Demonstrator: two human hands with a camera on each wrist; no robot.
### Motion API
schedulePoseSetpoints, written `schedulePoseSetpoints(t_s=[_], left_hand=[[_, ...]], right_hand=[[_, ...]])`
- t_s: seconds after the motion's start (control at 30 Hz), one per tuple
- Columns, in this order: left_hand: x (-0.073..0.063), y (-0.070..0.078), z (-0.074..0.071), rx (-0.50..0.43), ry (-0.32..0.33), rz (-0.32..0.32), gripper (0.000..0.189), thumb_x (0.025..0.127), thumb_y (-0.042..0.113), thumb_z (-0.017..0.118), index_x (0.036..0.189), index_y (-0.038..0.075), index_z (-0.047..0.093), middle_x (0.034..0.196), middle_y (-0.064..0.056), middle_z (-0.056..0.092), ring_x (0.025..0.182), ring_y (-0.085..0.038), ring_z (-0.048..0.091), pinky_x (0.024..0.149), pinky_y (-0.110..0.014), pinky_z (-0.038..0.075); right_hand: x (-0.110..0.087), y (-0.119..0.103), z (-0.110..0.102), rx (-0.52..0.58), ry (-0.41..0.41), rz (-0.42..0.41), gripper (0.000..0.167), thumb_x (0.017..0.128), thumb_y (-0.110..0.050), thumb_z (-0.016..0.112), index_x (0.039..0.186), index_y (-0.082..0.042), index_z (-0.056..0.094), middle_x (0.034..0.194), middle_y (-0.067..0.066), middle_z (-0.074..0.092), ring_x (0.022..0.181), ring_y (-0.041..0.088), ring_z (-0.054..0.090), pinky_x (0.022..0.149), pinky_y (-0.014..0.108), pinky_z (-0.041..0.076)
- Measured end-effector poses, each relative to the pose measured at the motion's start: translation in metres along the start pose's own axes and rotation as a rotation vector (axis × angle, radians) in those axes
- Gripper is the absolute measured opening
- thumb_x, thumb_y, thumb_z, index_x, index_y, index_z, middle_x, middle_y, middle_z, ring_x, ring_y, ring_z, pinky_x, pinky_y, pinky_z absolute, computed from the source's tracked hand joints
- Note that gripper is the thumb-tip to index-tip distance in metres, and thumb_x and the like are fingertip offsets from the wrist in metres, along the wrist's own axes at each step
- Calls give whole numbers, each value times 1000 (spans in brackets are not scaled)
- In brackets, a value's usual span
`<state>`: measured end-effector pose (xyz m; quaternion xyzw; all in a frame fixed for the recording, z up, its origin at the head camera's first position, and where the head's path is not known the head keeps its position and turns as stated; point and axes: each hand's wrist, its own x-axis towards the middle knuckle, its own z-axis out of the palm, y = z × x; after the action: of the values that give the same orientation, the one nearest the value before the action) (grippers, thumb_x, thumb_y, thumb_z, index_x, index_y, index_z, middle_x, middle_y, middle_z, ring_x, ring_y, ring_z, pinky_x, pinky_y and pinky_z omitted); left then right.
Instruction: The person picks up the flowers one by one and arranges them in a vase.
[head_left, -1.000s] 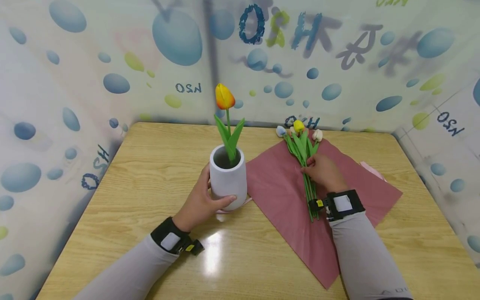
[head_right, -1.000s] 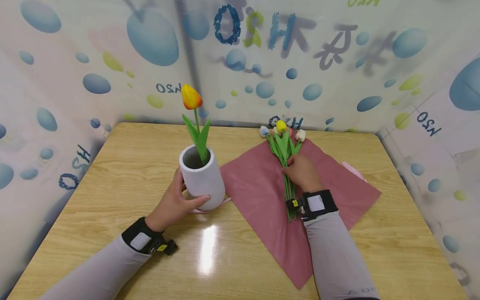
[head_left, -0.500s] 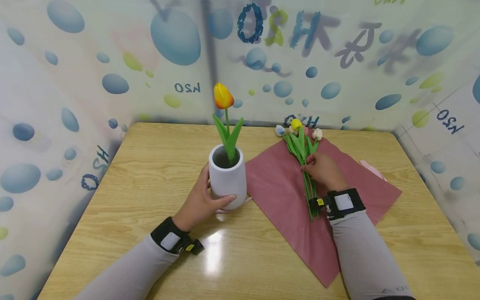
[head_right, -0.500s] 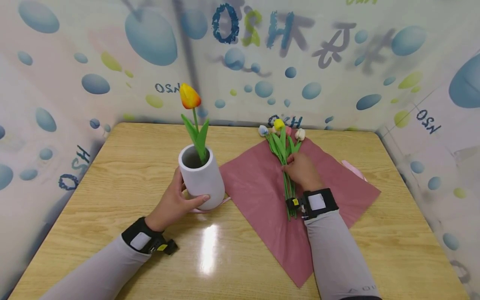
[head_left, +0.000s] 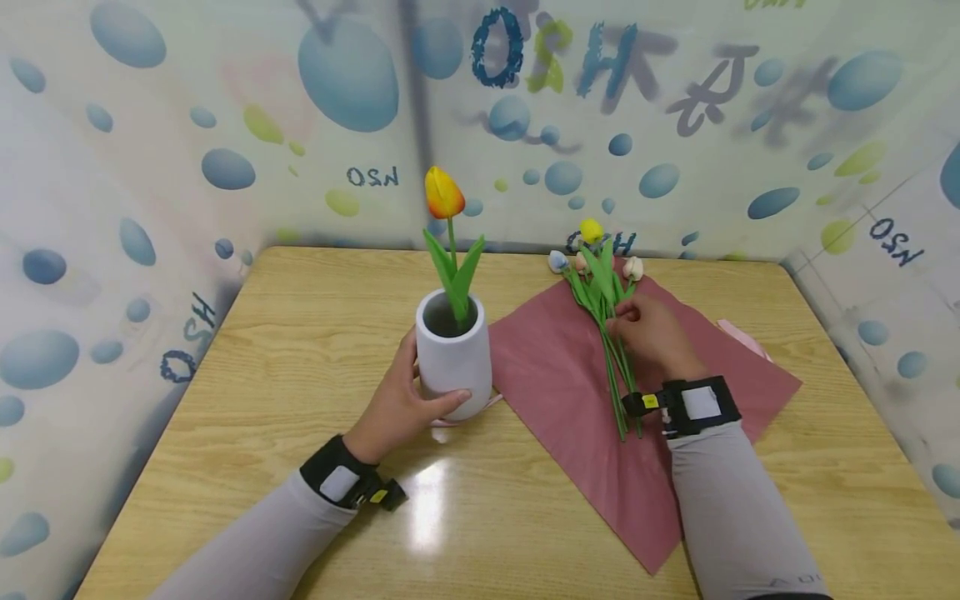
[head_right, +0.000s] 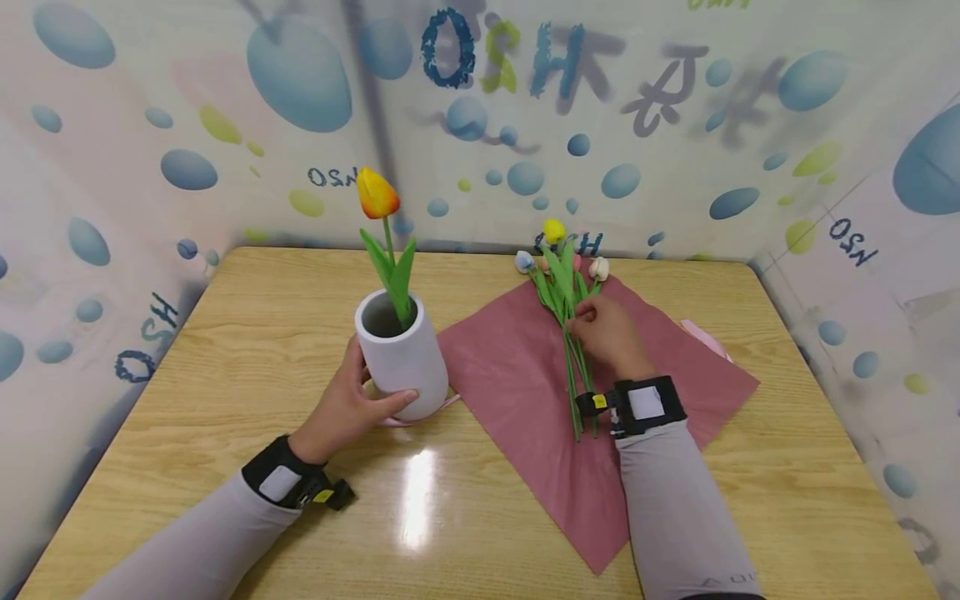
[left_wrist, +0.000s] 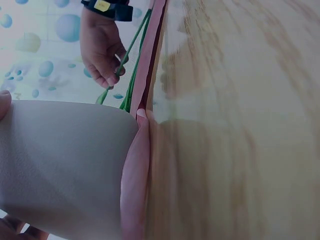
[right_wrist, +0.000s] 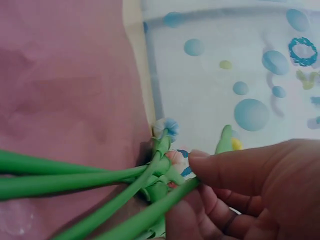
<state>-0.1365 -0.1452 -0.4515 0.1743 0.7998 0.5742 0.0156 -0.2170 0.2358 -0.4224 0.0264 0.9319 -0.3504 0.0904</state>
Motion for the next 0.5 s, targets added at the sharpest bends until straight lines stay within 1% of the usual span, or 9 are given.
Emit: schedulePoseSetpoints(t_s=[0.07,0.17,0.27,0.37,0.5], left_hand=[[0,0,0,2,-1,-2,105,83,21,89,161,39,21,152,1,45,136,-25,51,113,-62,42],[0,1,0,1,-3,1,105,84,21,89,161,39,21,152,1,46,136,-25,52,113,-62,42],[0,0,0,-1,-4,4,105,83,22,89,161,40,21,151,2,46,135,-25,52,112,-62,42],[0,0,0,-2,-5,5,105,83,22,89,161,40,21,151,2,46,135,-24,52,113,-62,42],[0,0,0,-3,-6,8,105,84,22,89,161,39,20,152,1,45,136,-25,52,113,-62,41]], right_hand=[[0,0,-1,55,14,-15,39,104,-26,63,130,3,59,112,21,66,86,26,62,73,32,51],[1,1,-2,140,45,-31,38,104,-23,64,129,5,59,109,22,67,77,21,63,68,29,53],[3,1,-3,206,66,-34,38,104,-23,65,128,5,59,107,20,65,75,17,64,66,28,55],[4,3,-4,261,67,-20,40,104,-27,65,130,3,58,106,13,63,78,12,65,69,28,58],[5,3,-5,403,41,-3,41,103,-31,65,131,-2,57,103,1,62,80,9,64,72,29,60]])
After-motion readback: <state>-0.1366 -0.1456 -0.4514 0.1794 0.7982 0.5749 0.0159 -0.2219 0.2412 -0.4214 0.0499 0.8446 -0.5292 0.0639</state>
